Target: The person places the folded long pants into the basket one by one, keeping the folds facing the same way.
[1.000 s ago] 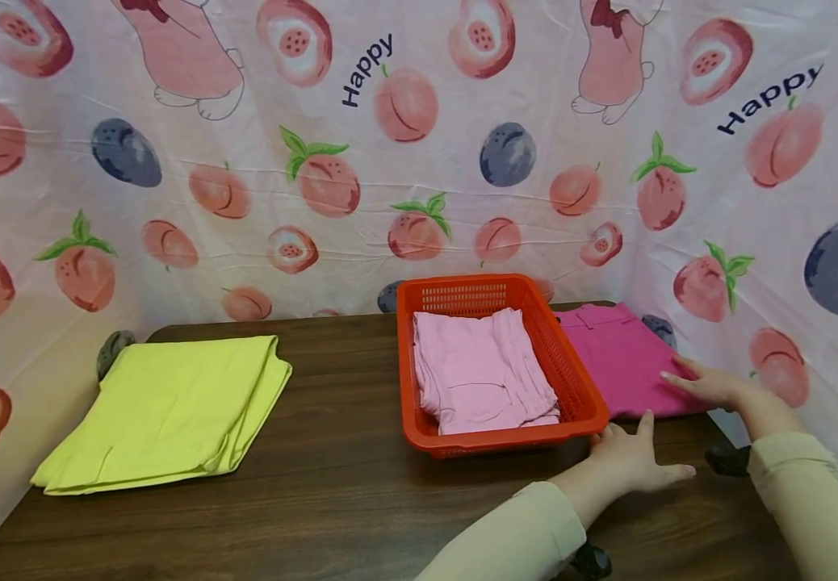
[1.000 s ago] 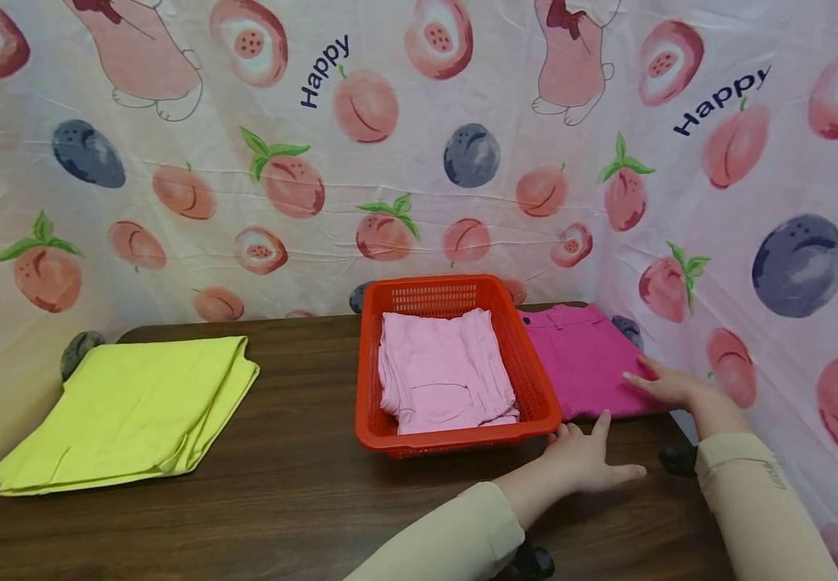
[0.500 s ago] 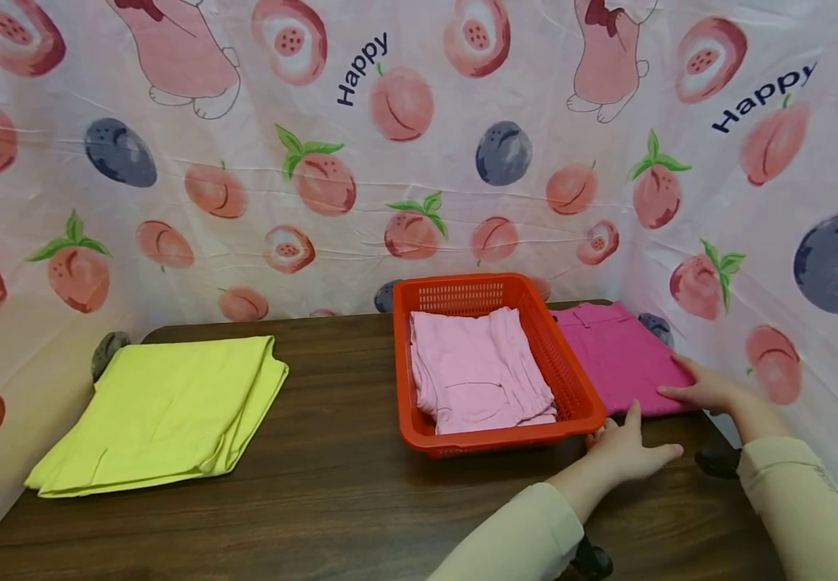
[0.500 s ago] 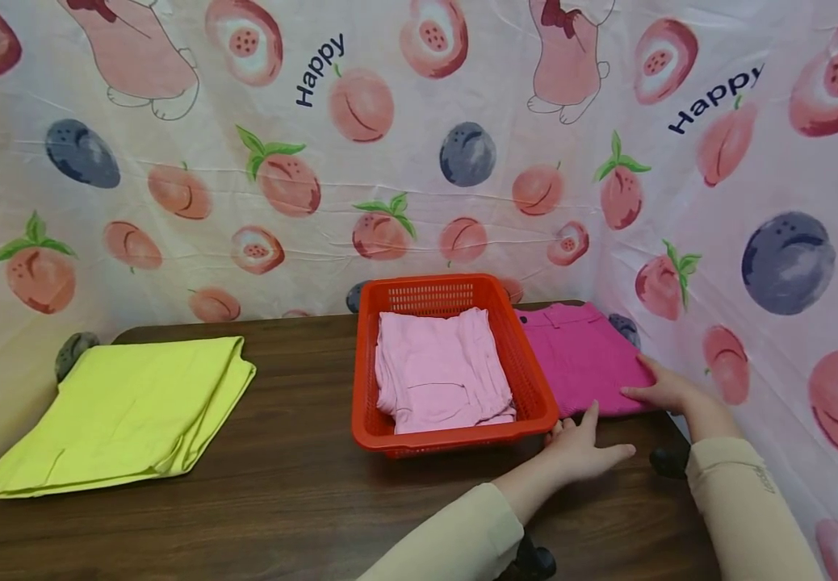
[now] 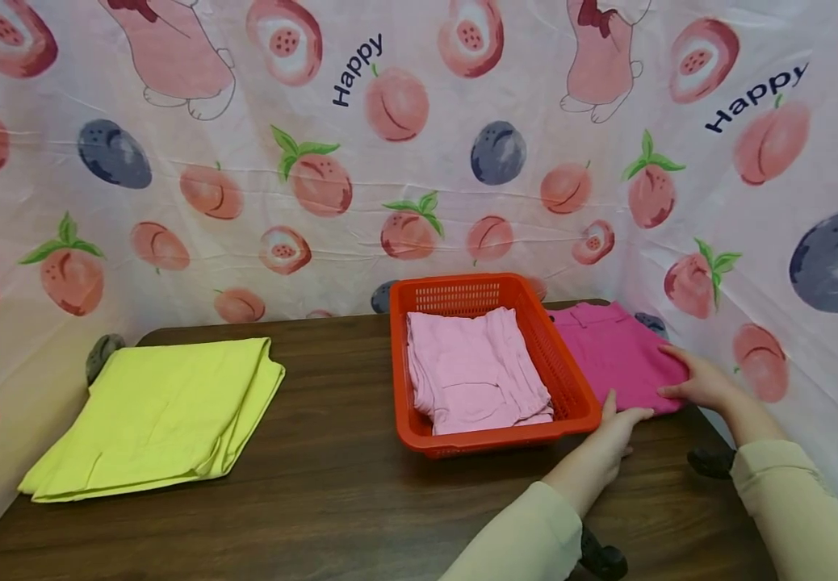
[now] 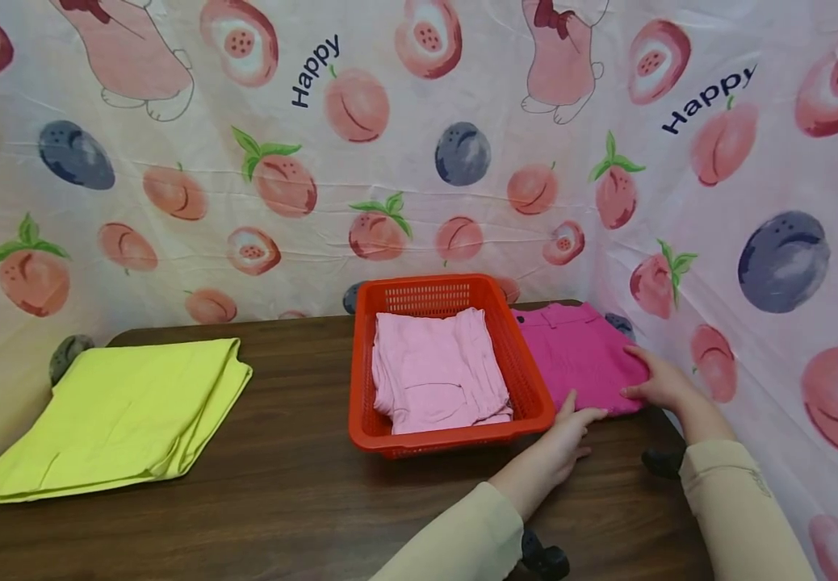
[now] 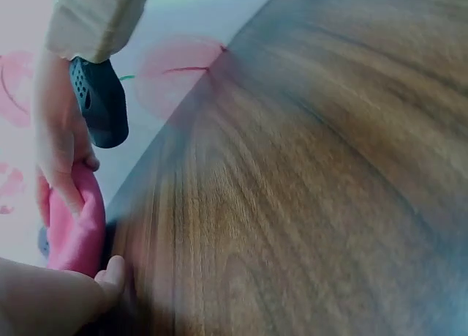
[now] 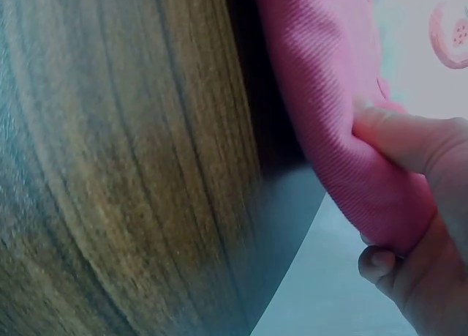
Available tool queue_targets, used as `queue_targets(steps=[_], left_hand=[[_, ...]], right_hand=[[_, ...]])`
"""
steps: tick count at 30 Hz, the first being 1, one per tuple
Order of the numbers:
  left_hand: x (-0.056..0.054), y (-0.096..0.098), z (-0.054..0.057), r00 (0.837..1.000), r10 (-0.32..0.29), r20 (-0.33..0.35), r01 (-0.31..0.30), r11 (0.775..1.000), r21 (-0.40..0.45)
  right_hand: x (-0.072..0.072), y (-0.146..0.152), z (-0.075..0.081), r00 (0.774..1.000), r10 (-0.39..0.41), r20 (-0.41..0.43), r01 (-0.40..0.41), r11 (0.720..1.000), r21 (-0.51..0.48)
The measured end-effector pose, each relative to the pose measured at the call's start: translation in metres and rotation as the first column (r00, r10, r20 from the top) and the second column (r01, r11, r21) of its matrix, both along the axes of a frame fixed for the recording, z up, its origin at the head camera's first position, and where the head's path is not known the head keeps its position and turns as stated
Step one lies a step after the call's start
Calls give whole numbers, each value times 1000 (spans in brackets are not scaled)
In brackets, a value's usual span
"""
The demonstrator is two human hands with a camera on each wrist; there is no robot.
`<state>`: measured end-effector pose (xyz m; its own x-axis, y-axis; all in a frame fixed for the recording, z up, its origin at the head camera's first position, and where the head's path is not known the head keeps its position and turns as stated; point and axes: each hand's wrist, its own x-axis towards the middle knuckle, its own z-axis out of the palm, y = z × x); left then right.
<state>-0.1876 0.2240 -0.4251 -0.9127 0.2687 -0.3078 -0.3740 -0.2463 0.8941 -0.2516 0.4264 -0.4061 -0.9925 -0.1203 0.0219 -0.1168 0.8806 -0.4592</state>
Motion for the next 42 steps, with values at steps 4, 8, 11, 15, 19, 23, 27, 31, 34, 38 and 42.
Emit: queue_targets(steps=[4,8,11,15,19,23,27,31,34,38,42], left_hand=[[-1,1,-5,998,27,57,-35,991,129],[-1,0,-9,996,32,83,-49,978,202],[-1,0,-11,994,47,95,-69,968,241],[0,1,-12,992,77,95,-100,957,272],[1,2,-12,990,105,94,-129,944,303],[1,2,-11,986,128,102,-155,936,317],[3,3,-12,979,169,112,-196,932,305],[5,6,-11,967,228,115,-251,929,272],[7,7,-9,958,268,104,-286,930,230],[10,11,-7,941,324,101,-338,924,181],[11,15,-5,911,392,127,-411,887,212]], right_hand=[[1,-3,1,1000,21,-19,-22,1000,-13],[4,-6,4,998,58,-18,-59,996,-63],[7,-8,7,997,80,-1,-80,992,-99],[12,-10,11,996,89,15,-87,988,-131],[18,-12,15,997,74,-8,-74,984,-160],[27,-14,15,997,52,-49,-60,982,-178],[36,-16,15,997,25,-77,-40,978,-203],[41,-20,16,996,-4,-89,-15,976,-218],[45,-25,20,993,-22,-113,0,981,-193],[49,-31,27,985,-34,-170,9,989,-145],[54,-40,36,981,-38,-190,15,992,-122]])
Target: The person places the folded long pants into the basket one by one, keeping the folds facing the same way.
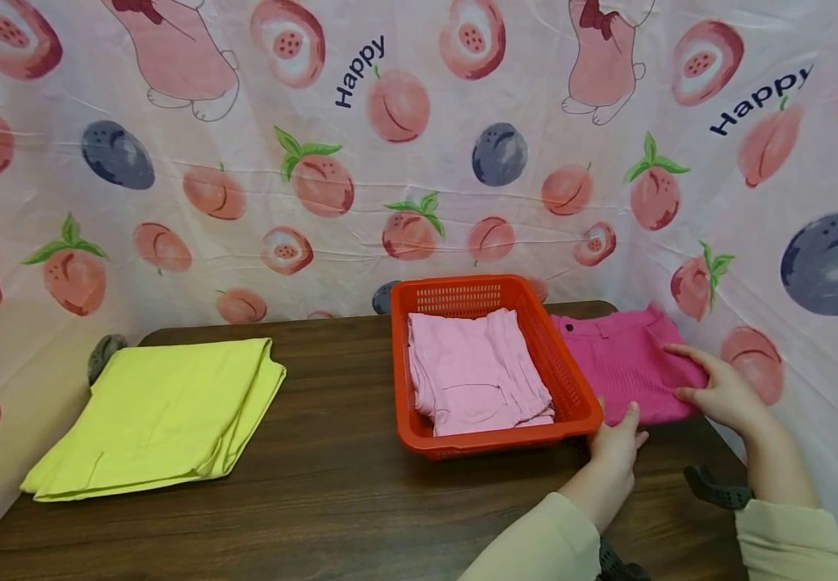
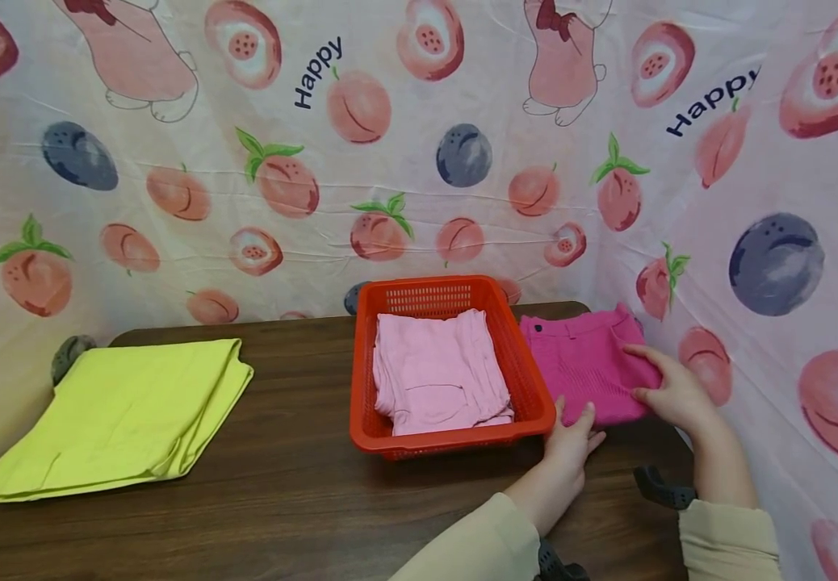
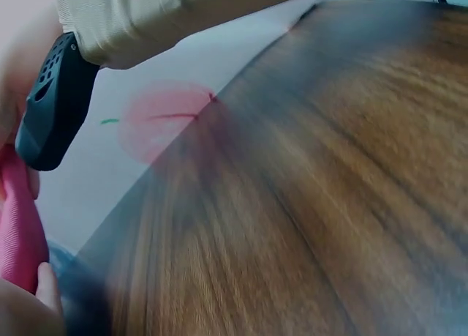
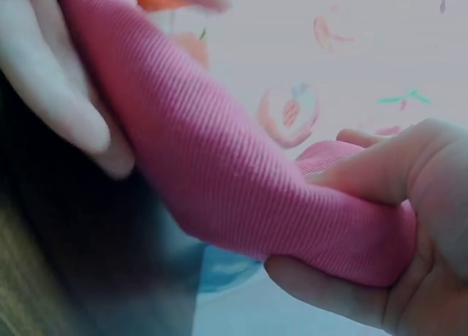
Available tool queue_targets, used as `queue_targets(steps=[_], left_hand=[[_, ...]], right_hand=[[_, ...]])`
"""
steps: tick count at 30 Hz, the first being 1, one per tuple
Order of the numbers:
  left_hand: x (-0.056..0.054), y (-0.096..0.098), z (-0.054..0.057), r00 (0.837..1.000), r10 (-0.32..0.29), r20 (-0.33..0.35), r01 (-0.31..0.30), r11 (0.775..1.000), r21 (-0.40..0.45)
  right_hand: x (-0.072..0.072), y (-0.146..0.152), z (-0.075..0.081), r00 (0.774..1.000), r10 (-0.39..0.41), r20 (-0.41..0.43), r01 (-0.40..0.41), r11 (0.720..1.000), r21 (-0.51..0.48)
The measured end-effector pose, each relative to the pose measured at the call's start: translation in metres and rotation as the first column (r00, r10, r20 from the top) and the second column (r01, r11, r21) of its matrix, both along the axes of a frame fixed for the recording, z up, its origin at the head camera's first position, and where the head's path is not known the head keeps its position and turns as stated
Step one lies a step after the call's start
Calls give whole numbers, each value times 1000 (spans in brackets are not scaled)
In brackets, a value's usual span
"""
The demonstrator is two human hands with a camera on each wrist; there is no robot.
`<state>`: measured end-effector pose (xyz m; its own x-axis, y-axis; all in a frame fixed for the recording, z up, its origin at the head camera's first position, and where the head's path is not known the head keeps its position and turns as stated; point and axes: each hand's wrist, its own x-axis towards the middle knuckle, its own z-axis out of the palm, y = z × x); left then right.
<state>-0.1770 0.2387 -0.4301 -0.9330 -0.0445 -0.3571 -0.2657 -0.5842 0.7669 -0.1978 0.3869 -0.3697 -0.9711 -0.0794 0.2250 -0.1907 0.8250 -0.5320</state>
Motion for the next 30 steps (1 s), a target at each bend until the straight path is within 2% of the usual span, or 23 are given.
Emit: queue_targets(steps=[5,9,20,30], left_hand=[[1,5,4,996,84,21,-86,994,73],[1,8,8,992,117,40,-120,988,97],[0,10,18,994,77,78,-90,978,188],[0,12,25,998,24,54,-34,979,200]], right_hand=[[7,-12,12,1000,-9,-26,10,999,38],[13,-20,22,996,-19,-85,26,996,89],[27,-39,46,971,-50,-232,93,980,178],[37,-48,62,962,-94,-258,144,973,183]])
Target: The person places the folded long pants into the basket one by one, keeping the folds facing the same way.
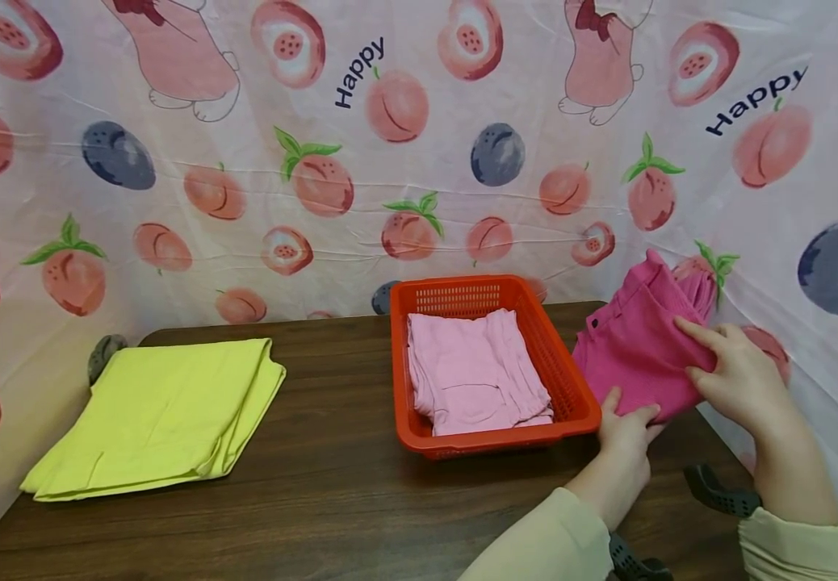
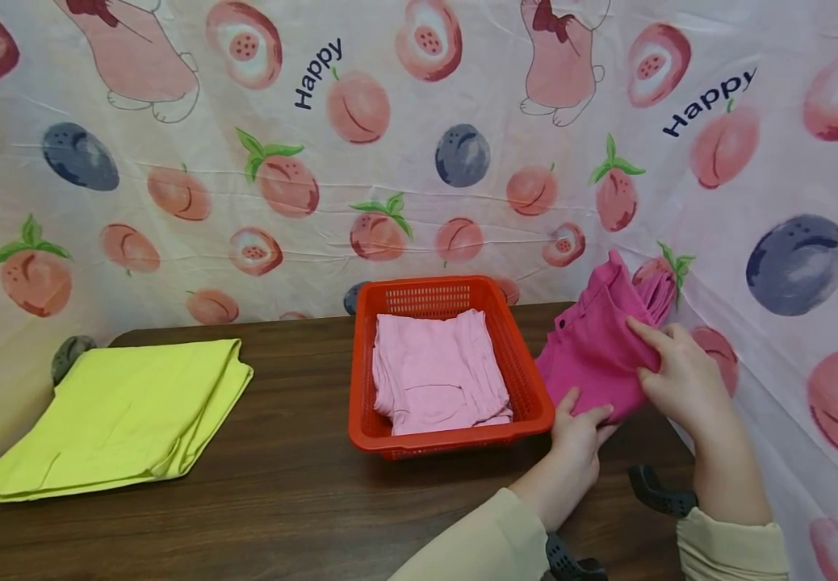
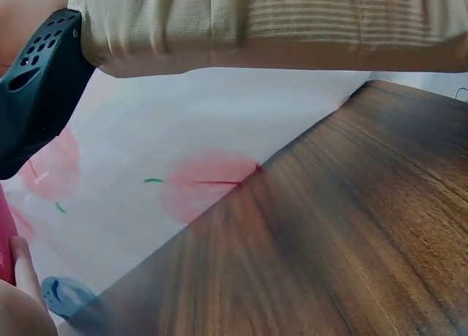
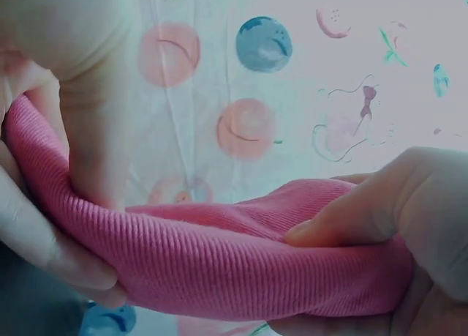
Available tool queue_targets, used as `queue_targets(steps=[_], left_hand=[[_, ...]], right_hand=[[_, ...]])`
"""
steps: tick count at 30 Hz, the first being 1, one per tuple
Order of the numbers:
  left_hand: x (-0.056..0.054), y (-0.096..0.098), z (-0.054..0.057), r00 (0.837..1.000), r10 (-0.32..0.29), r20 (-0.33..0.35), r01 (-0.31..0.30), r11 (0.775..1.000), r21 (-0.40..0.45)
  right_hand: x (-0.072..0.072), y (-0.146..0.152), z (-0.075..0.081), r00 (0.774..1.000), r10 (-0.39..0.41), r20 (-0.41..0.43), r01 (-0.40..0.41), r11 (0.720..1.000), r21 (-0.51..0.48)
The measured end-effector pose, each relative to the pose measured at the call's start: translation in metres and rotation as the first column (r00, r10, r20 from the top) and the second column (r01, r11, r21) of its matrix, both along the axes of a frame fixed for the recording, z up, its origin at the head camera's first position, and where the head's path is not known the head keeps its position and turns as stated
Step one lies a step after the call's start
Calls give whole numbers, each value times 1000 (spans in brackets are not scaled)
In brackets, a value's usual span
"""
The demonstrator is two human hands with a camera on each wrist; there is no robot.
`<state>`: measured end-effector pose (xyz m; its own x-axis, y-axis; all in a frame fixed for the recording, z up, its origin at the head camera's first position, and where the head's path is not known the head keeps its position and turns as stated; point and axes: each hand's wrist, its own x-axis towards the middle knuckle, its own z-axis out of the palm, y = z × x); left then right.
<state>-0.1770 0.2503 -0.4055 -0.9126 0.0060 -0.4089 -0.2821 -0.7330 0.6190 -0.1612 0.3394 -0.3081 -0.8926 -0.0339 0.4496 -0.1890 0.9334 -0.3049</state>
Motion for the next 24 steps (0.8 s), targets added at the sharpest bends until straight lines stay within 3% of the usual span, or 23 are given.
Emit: queue_targets(steps=[11,24], left_hand=[[5,-1,18,995,-17,-99,22,999,45],[7,-7,36,978,-39,-206,46,999,30]], right_hand=[[12,-6,19,997,-25,-78,26,1000,7],[20,-17,35,980,-44,-196,51,998,29]])
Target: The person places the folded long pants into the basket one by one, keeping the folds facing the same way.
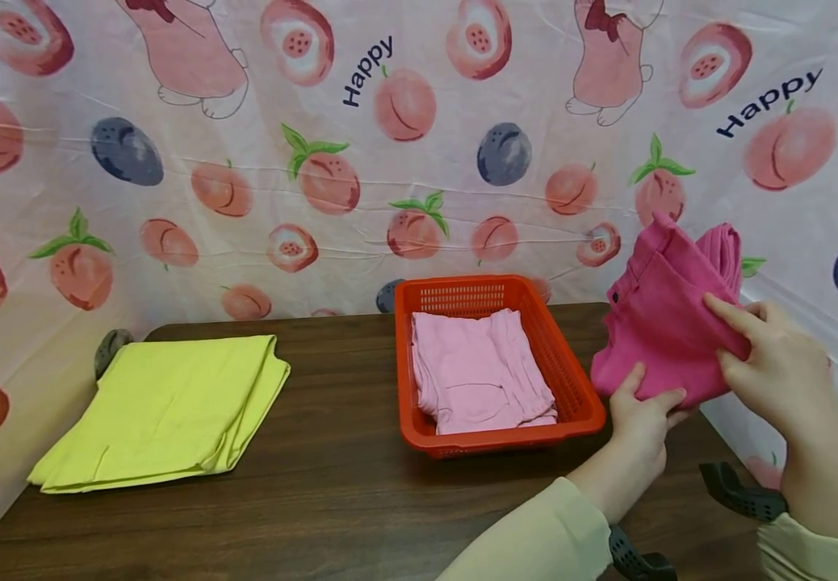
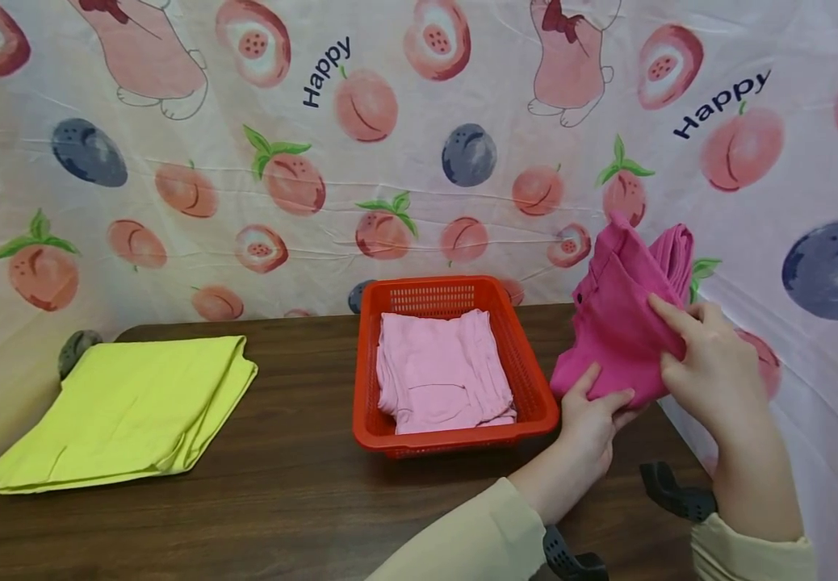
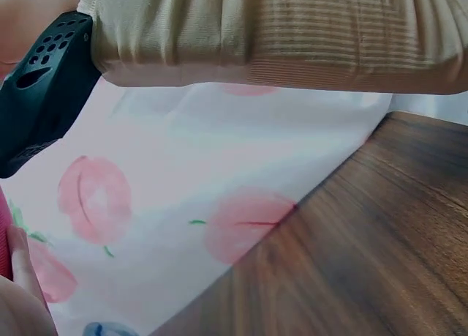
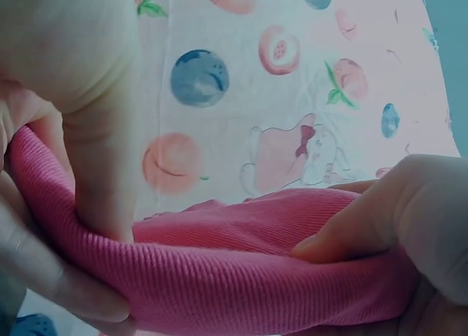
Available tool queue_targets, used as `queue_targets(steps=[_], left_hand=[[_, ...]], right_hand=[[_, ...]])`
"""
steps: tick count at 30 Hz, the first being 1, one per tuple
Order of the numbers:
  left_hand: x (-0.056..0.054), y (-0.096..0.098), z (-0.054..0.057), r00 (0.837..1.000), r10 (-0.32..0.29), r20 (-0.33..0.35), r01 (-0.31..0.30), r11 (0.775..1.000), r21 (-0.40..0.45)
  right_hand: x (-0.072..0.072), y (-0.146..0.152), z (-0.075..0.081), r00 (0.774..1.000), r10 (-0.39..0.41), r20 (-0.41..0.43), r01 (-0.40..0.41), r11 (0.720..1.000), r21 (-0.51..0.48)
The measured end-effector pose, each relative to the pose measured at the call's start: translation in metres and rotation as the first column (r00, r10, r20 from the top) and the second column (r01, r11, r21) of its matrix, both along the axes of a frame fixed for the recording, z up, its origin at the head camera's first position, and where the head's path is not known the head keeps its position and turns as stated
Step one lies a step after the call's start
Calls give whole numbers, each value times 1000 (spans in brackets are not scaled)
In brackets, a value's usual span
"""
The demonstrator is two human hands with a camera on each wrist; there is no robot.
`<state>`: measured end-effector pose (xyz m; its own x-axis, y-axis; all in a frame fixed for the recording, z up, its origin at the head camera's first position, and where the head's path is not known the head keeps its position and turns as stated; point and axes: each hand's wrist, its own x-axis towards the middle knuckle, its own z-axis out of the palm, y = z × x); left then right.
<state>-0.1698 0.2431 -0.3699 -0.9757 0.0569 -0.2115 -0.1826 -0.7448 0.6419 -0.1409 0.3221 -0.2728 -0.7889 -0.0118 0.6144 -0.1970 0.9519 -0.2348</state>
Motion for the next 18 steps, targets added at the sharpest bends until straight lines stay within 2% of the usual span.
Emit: queue_targets(steps=[7,15,18], left_hand=[[-3,-11,13,995,-6,-98,8,1000,20],[-8,-26,20,985,-15,-172,15,1000,-2],[-9,-31,22,980,-16,-197,8,999,-42]], right_hand=[[2,-7,11,986,54,-156,-50,998,29],[2,-18,13,970,51,-237,-50,999,9],[1,-20,13,959,67,-274,-65,998,16]])
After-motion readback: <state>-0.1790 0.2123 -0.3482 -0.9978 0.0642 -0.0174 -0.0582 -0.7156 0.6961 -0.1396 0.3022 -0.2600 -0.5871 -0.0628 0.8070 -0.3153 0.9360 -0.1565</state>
